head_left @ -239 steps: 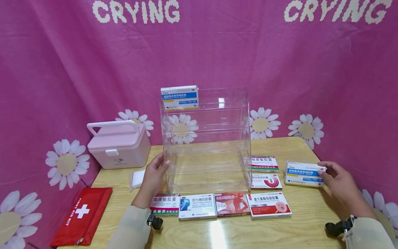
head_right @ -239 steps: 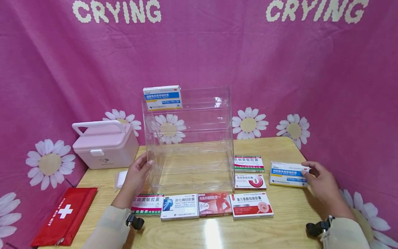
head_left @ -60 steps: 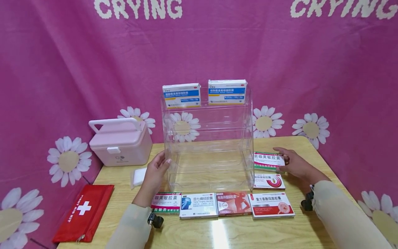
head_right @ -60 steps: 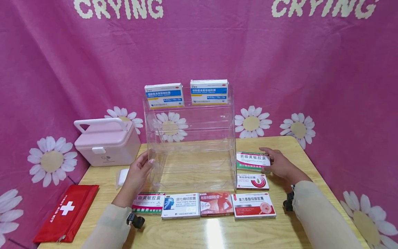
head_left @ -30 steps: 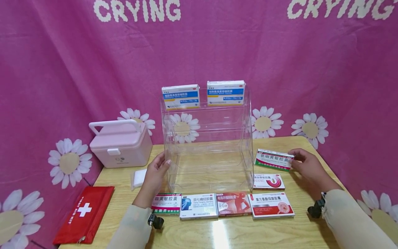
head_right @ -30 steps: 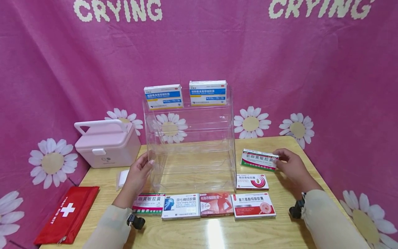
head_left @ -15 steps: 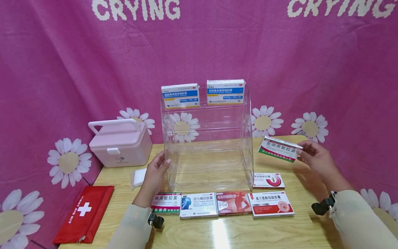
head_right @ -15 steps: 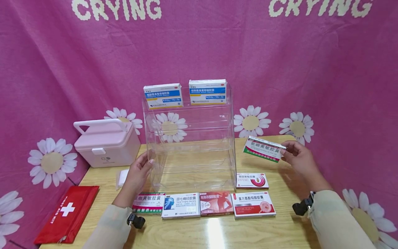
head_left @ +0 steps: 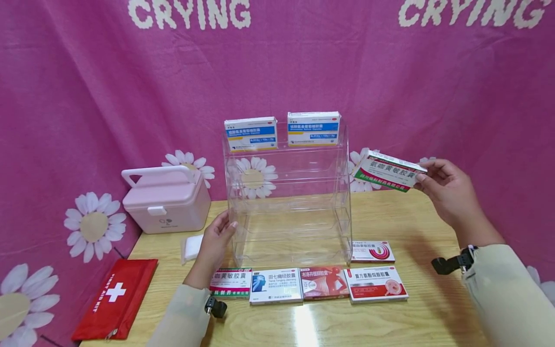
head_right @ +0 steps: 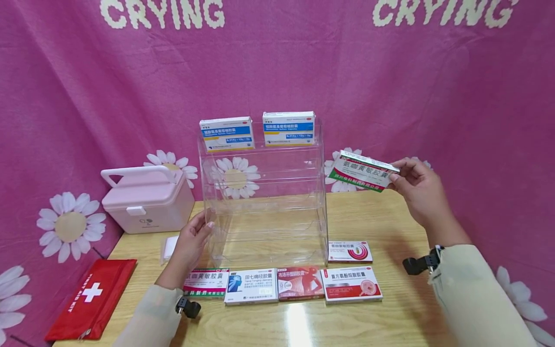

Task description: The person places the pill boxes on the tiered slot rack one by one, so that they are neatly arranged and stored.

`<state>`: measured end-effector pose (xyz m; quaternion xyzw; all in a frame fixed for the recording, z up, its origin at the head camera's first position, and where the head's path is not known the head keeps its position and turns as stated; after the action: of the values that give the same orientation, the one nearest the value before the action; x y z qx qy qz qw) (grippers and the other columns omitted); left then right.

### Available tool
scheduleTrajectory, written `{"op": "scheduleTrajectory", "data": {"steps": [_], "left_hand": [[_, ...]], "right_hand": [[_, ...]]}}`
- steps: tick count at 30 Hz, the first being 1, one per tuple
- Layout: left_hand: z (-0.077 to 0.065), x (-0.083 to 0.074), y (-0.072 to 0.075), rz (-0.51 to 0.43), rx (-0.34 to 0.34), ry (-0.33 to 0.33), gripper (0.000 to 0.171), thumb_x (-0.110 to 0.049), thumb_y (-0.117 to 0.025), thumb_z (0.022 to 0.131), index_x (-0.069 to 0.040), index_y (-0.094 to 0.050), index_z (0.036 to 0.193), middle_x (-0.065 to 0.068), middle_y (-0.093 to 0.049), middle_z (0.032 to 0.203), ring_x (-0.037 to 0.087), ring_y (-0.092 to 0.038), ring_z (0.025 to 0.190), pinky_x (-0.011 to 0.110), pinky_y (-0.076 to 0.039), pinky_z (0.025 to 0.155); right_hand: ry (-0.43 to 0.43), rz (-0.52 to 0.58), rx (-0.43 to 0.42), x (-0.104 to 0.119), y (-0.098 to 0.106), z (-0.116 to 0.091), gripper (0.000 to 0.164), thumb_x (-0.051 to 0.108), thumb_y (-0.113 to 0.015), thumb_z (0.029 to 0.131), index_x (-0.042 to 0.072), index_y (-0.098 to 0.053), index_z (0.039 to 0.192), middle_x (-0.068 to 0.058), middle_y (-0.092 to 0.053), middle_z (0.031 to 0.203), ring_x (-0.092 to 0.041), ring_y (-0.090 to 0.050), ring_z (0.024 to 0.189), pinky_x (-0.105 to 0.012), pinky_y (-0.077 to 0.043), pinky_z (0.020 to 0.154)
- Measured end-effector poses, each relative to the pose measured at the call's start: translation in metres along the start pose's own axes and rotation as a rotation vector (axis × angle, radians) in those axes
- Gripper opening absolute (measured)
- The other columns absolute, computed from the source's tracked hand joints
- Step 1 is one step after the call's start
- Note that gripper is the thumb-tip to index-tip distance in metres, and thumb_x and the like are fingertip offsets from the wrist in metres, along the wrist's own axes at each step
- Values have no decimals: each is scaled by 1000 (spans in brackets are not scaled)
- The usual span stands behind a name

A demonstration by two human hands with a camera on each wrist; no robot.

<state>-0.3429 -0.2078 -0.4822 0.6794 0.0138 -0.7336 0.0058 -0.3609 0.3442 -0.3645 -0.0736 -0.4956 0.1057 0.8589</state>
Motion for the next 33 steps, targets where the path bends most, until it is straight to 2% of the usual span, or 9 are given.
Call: {"op": "scheduleTrajectory", "data": {"steps": [4, 11, 18, 21, 25, 29, 33], "left_hand": [[0, 1, 0, 4, -3, 5, 55, -7, -57, 113, -1, -41, 165, 22, -45, 170, 34, -41, 160, 8, -49, 109], [2, 0, 0, -7, 0, -8, 56, -4, -57, 112, 2, -40, 165, 25, -43, 169, 38, -40, 160, 10, -50, 112], [2, -1, -2, -10, 7, 4, 56, -6, -57, 113, -1, -40, 166, 22, -43, 170, 36, -41, 160, 4, -49, 104], [1, -2, -2, -1, 6, 7, 56, -6, -57, 113, -1, -40, 166, 22, -44, 170, 35, -42, 159, 5, -49, 105], [-1, -3, -2, 17, 4, 12, 55, -8, -57, 113, -2, -41, 166, 21, -44, 170, 34, -42, 159, 19, -47, 120], [-2, -3, -1, 25, 3, 15, 55, -8, -57, 113, -3, -41, 166, 20, -44, 171, 35, -41, 160, 39, -39, 130], [-2, -2, 0, 32, 1, 22, 56, -9, -58, 113, -4, -41, 166, 18, -45, 171, 33, -42, 160, 39, -39, 129]], "right_hand": [[-11, -35, 7, 10, -21, 13, 27, -14, -65, 101, -4, -67, 126, -6, -72, 109, -16, -70, 97, -22, -66, 81], [-2, -204, 39, 24, -64, 37, 23, -6, -69, 103, 1, -70, 125, -1, -74, 108, -11, -72, 95, -17, -65, 82], [11, -575, 77, 30, -119, 58, 25, 9, -70, 107, 6, -69, 132, 8, -72, 110, -9, -71, 94, -16, -62, 80], [-29, -689, 108, 26, -143, 66, 26, 14, -68, 109, 10, -67, 135, 1, -70, 116, -12, -70, 99, -17, -59, 75], [-18, -774, 164, 19, -175, 76, 24, 14, -66, 110, 11, -68, 134, -10, -68, 116, -18, -69, 98, -18, -53, 66], [25, -818, 232, 7, -202, 82, 24, 11, -67, 109, 11, -70, 132, -12, -65, 109, -25, -70, 95, -22, -51, 62], [55, -867, 281, -7, -221, 86, 25, 8, -68, 108, 10, -71, 133, -12, -66, 110, -31, -76, 108, -30, -59, 72]]}}
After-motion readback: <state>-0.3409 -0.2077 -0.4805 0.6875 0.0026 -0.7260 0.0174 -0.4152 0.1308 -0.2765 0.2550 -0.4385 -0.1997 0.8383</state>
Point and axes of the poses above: each hand's wrist, its own z-axis towards the middle knuckle, its own y-axis out of the back of the hand, x = y × z, the point moved 6 cm from there along z, towards the middle knuckle
